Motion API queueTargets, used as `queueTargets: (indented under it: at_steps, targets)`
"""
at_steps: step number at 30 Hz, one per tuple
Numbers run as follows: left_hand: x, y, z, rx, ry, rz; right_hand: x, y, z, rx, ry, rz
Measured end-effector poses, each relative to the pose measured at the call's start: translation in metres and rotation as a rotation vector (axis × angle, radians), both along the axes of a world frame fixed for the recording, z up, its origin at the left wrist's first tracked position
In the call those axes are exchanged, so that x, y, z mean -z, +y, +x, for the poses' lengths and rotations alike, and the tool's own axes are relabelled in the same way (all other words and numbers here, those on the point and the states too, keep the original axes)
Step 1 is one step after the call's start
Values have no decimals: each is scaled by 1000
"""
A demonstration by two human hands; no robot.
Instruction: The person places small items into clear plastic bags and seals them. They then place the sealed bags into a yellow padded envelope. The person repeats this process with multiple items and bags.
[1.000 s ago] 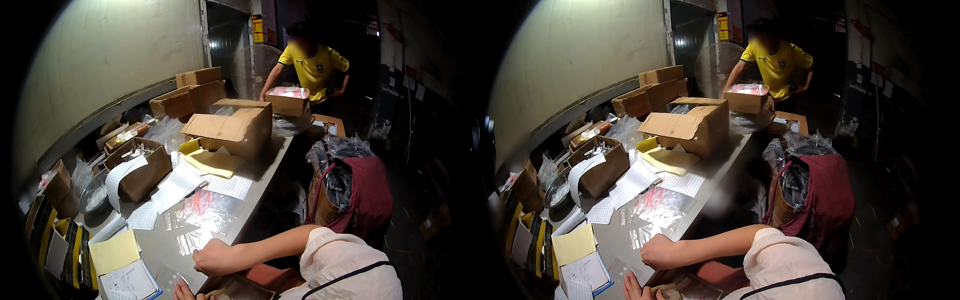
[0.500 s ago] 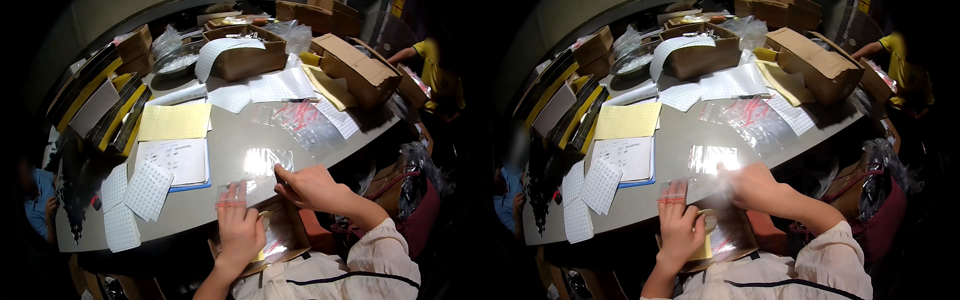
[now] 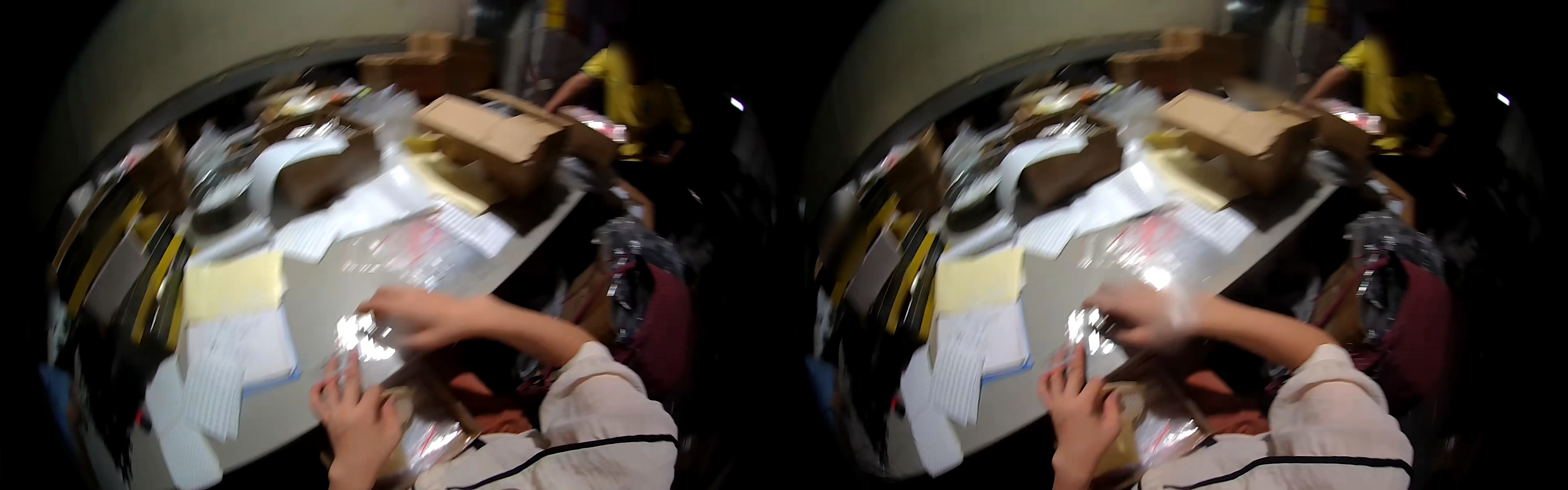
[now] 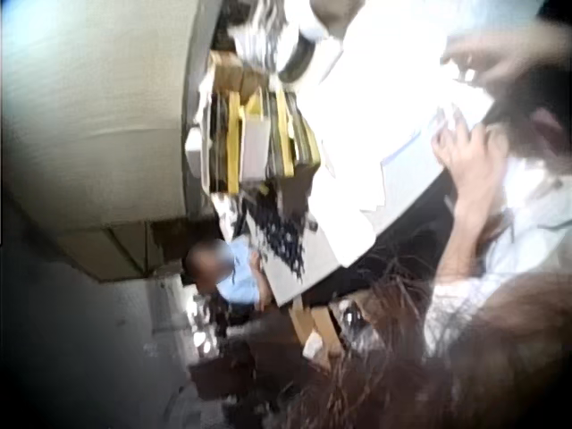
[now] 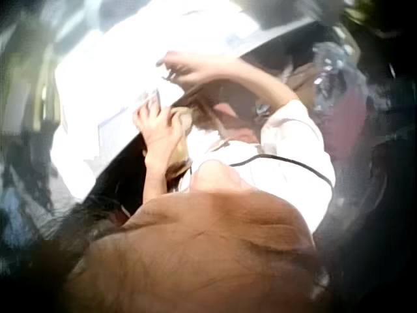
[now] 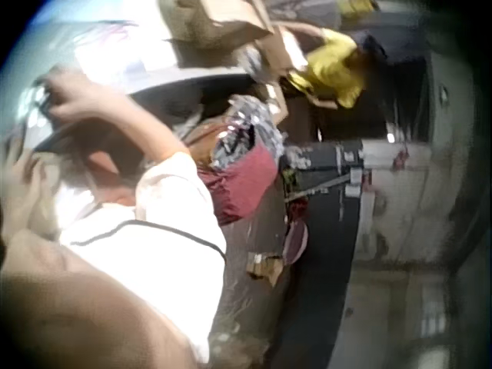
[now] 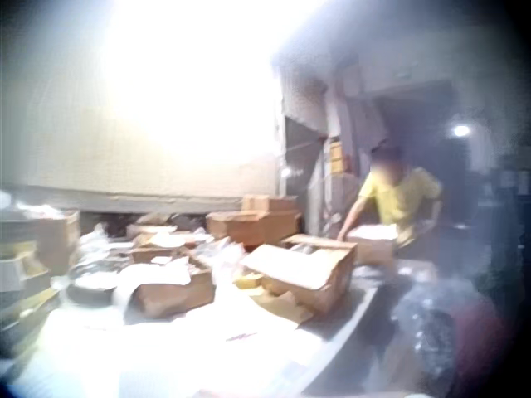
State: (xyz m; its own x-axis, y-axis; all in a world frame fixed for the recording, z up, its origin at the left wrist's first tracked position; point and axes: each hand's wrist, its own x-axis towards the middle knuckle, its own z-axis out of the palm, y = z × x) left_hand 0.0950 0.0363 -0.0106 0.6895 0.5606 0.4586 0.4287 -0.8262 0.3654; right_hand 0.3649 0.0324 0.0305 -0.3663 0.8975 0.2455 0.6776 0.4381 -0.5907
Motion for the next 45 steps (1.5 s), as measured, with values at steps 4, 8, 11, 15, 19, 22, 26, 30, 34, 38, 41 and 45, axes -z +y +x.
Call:
queueTargets:
  at_steps: [4,8,11,15,19,22,26,30,34,38,41,45]
  targets:
    - [1,2,-14,6,29,51,-4,-17,-24,73,-34,59]
    - [2,8,-14,25,75,130,-2,-39,-28,56,-43,88]
    - [-1,10,-12,58,107,116,1,-52,-31,24,-60,102]
    - [-2,11,-13,88,154,81,4,-57,-40,3,-60,129]
    - [-1,13,-14,112,227,62,4,-58,-45,1,-52,129]
    - [-2,9,-13,97,239,25,6,-58,-44,-21,-35,91]
    - [1,10,-13,99,261,17,-1,-58,-39,-12,14,22]
    - [-6,10,-13,113,340,-4,1,-54,-34,8,89,12]
    - [-1,9,-14,107,282,23,2,-50,-34,22,137,10]
    - [-1,10,-14,117,278,18,4,-51,-33,53,180,35]
    - [1,10,-13,107,296,-3,9,-49,-31,64,177,33]
    - [5,10,-12,106,277,7,4,-47,-26,70,151,-14]
